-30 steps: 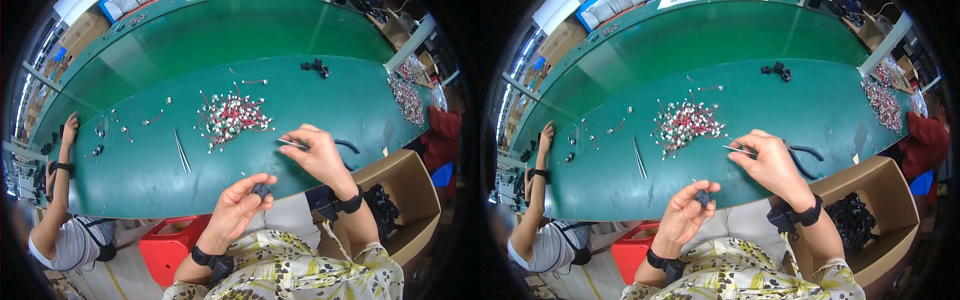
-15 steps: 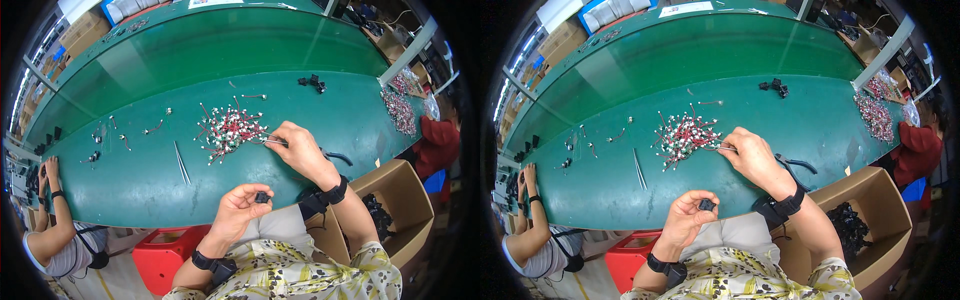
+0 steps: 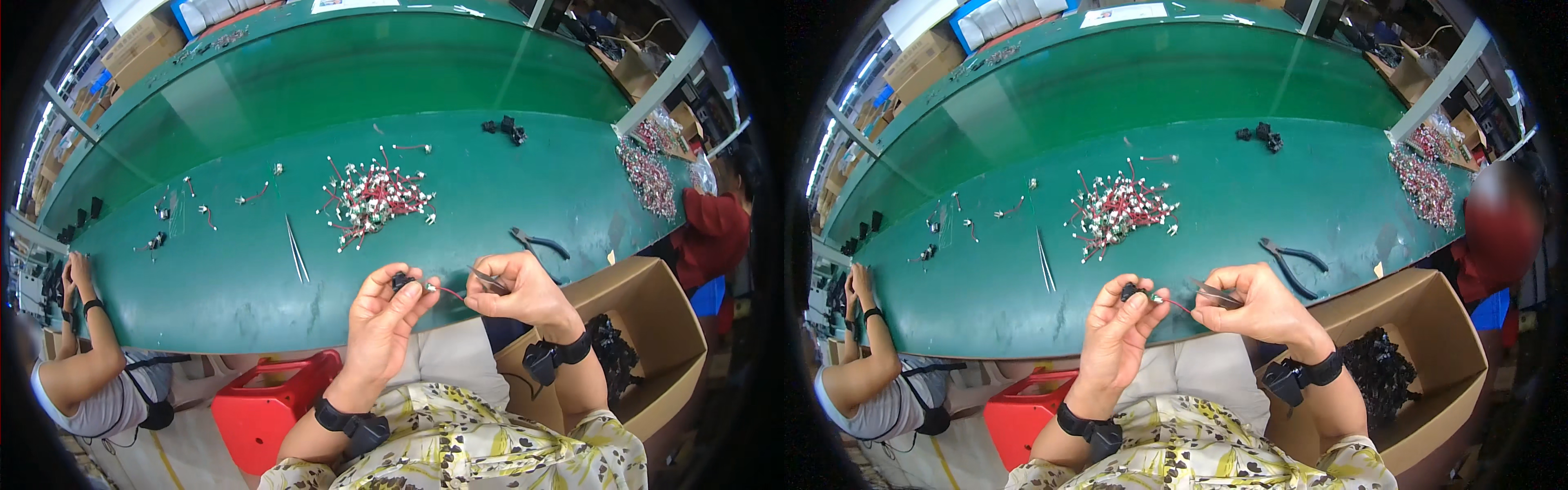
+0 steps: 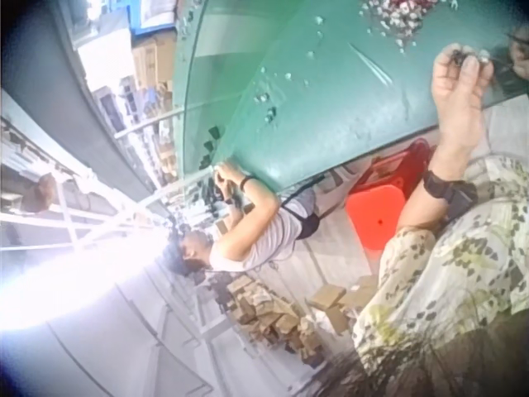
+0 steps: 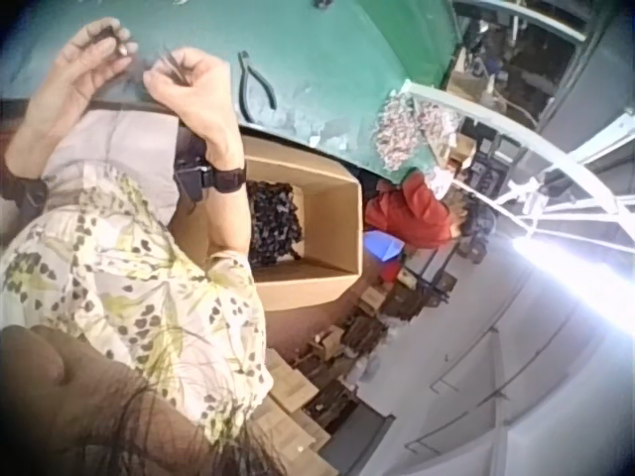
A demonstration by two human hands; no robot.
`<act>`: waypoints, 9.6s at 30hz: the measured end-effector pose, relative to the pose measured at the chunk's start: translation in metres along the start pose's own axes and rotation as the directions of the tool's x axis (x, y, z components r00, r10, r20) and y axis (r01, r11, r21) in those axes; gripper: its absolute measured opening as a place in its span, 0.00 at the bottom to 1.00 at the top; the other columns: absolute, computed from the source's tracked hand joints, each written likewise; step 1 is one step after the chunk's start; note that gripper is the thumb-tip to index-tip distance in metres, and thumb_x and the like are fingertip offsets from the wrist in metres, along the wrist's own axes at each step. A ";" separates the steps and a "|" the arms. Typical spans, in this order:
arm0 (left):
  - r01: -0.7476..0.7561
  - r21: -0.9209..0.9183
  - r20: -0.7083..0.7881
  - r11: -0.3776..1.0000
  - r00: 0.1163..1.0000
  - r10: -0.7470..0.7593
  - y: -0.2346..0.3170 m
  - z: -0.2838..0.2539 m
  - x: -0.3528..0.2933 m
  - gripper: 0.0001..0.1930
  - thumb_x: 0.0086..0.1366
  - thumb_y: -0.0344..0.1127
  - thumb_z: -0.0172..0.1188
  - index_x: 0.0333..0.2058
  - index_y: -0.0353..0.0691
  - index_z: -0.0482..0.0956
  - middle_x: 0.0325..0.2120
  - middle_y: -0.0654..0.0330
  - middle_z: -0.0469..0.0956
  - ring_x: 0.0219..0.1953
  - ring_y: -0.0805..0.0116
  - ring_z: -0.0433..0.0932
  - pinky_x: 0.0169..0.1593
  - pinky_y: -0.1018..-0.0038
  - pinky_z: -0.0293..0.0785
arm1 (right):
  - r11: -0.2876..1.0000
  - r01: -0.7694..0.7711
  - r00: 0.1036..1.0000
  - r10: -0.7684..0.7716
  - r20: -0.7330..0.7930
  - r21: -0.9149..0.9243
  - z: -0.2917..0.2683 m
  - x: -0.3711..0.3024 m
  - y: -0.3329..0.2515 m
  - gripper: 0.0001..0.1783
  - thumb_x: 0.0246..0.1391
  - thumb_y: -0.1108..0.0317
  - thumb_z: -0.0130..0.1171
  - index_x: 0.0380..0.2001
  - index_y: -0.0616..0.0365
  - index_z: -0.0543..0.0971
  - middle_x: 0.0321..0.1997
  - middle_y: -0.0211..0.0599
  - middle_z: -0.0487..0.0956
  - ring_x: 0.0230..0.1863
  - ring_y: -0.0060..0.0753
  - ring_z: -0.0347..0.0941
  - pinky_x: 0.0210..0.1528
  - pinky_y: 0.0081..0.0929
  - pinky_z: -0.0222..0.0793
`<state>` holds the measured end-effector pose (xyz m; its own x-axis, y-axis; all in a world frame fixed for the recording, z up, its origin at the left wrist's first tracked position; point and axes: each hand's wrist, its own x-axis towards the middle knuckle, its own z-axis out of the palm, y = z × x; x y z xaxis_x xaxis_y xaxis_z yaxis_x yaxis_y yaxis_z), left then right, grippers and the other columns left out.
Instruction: The person sits at a green workbench and uses tweezers to insert small red and white wires into black plastic connectors. They repeatedly pick up a connector, insert a wire, and place the finished unit on the table. A pair of pliers and a pile of loose wires are visible on the table.
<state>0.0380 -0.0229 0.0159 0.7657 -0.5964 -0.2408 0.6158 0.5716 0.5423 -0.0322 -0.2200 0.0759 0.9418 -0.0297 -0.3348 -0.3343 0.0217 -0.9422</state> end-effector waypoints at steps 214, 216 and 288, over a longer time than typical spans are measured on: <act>-0.302 0.846 0.276 0.439 0.953 0.124 -0.021 -0.006 -0.025 0.14 0.55 0.21 0.67 0.42 0.34 0.83 0.35 0.60 0.77 0.35 0.75 0.76 0.38 0.81 0.74 | 0.783 0.192 0.885 -0.399 -0.241 -0.592 0.046 -0.041 0.066 0.10 0.57 0.70 0.58 0.43 0.59 0.77 0.31 0.43 0.81 0.28 0.45 0.79 0.27 0.34 0.74; -0.336 0.800 0.296 0.498 0.942 0.159 -0.021 -0.004 -0.021 0.15 0.55 0.20 0.67 0.43 0.34 0.81 0.36 0.60 0.76 0.36 0.75 0.76 0.39 0.81 0.74 | 0.798 0.208 0.872 -0.413 -0.263 -0.565 0.049 -0.038 0.062 0.11 0.57 0.71 0.58 0.43 0.60 0.77 0.32 0.45 0.80 0.28 0.46 0.79 0.28 0.32 0.74; -0.462 0.851 0.441 0.250 0.887 0.137 -0.003 0.004 -0.022 0.14 0.59 0.24 0.63 0.45 0.36 0.81 0.37 0.56 0.80 0.36 0.65 0.79 0.39 0.74 0.76 | 0.595 0.253 0.911 -0.412 -0.020 -0.763 0.028 -0.031 0.031 0.06 0.56 0.64 0.59 0.34 0.53 0.78 0.23 0.35 0.76 0.23 0.41 0.76 0.24 0.35 0.71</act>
<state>0.0185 -0.0138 0.0229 0.6813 -0.6995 0.2159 -0.3580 -0.0611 0.9317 -0.0710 -0.1901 0.0575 0.9949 -0.0563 0.0832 0.0118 -0.7567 -0.6536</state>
